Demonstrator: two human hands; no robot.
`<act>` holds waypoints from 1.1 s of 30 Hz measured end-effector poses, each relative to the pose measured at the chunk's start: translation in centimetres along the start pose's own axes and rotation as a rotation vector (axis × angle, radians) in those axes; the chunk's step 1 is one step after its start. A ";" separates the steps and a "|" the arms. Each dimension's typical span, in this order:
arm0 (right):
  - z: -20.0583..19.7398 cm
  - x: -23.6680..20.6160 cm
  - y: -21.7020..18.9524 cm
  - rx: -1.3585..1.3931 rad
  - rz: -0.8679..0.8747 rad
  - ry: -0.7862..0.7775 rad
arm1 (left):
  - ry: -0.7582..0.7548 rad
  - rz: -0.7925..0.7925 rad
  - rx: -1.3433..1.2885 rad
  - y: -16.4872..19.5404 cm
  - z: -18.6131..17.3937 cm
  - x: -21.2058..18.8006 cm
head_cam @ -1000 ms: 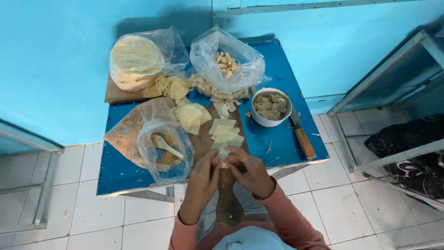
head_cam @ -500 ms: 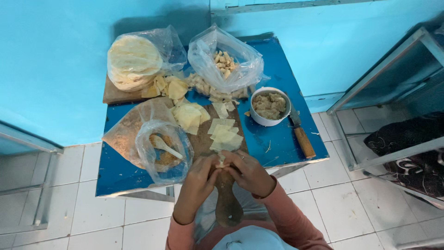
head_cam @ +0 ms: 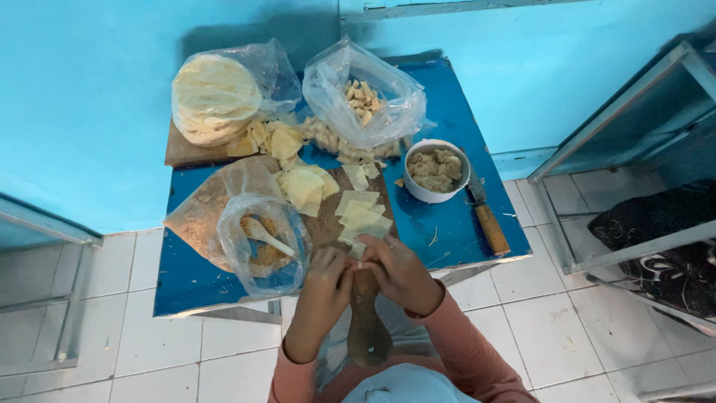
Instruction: The person places square dough wrappers on a wooden board, spoons filling from a bowl onto each wrapper, folds the wrappers closed by hand, and places the folded dumplings into a plastic bag. The person repeats this assembly cycle throughout the episode.
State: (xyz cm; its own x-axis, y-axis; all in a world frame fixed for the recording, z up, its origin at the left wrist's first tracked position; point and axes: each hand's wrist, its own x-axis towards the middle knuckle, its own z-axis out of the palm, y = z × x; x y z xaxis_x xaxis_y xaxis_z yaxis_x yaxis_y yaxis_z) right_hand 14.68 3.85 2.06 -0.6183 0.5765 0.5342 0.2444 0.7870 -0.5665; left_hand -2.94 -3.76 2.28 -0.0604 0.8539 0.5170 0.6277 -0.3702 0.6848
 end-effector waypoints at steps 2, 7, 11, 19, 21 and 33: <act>0.0 0.2 0.0 -0.101 -0.028 0.013 | 0.017 -0.019 0.010 -0.2 0.1 0.2; 0.8 0.1 0.2 -0.333 -0.041 0.051 | 0.026 -0.176 0.047 -0.6 0.8 0.8; 0.8 -0.2 0.5 -0.297 -0.197 0.088 | -0.006 -0.280 0.046 -0.6 0.9 1.4; 0.9 0.2 0.0 -0.334 -0.125 0.094 | 0.079 -0.214 -0.029 0.6 0.4 1.0; 1.0 0.3 -0.2 -0.356 -0.115 0.105 | 0.051 -0.194 -0.023 0.8 0.0 0.7; 1.2 0.8 -0.5 -0.362 -0.121 0.124 | 0.109 -0.077 0.224 0.0 0.7 1.6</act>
State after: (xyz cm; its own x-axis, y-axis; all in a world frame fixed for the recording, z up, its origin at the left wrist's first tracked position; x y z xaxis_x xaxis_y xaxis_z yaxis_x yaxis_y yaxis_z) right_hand 13.12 3.66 2.02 -0.5695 0.4798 0.6674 0.4366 0.8645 -0.2491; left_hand -2.51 -2.17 2.75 -0.1906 0.8273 0.5284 0.7735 -0.2049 0.5997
